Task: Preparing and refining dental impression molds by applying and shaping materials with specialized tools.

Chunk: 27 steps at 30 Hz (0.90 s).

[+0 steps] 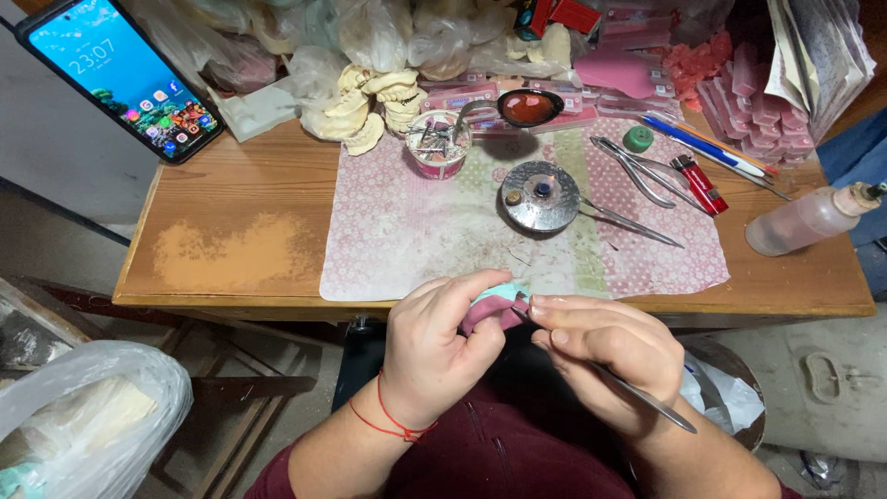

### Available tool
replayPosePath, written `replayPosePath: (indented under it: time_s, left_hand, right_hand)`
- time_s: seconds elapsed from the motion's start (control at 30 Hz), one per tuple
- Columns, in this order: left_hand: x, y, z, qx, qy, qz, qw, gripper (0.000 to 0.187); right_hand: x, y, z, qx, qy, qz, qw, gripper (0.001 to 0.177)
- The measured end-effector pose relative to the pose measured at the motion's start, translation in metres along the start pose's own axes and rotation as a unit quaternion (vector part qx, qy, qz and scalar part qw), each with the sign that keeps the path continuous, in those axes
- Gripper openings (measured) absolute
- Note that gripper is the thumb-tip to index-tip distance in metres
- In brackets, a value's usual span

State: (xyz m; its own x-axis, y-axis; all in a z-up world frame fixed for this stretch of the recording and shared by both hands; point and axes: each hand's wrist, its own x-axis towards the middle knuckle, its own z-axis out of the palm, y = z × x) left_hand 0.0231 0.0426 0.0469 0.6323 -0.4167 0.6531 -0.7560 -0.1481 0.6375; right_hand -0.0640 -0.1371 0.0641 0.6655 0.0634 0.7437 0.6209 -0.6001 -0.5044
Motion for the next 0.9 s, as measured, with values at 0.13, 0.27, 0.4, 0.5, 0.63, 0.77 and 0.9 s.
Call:
replayPosePath:
  time_s: [0.13,0.27,0.4,0.5,0.63,0.77,0.9]
  left_hand:
    - [-0.003,-0.002,0.004,0.000,0.005,-0.001,1.000,0.035]
    - [-0.006,-0.004,0.005,-0.014,0.004,-0.027,1.000,0.034]
    - [-0.006,-0.005,0.004,-0.037,0.007,-0.045,0.998,0.033]
    - [-0.008,-0.004,0.006,-0.069,0.009,-0.102,0.992,0.033]
    - [-0.011,-0.005,0.013,-0.146,0.023,-0.153,0.977,0.031]
    - [-0.014,-0.008,0.019,-0.206,0.036,-0.222,0.952,0.027]
    - [-0.016,-0.012,0.026,-0.314,0.050,-0.257,0.913,0.026]
  right_hand:
    - [-0.003,0.003,-0.002,0.013,-0.012,0.010,1.000,0.016]
    - [-0.007,0.002,-0.001,0.026,0.000,0.028,0.999,0.019]
    - [-0.013,0.004,-0.001,0.051,0.006,0.043,0.998,0.021]
    - [-0.014,0.003,0.000,0.064,0.014,0.036,0.997,0.020]
    - [-0.018,0.003,0.000,0.075,0.018,0.042,0.996,0.020]
    - [-0.021,0.001,0.002,0.068,0.026,0.051,0.996,0.022]
    - [-0.026,0.003,0.006,0.089,0.055,0.052,0.993,0.023]
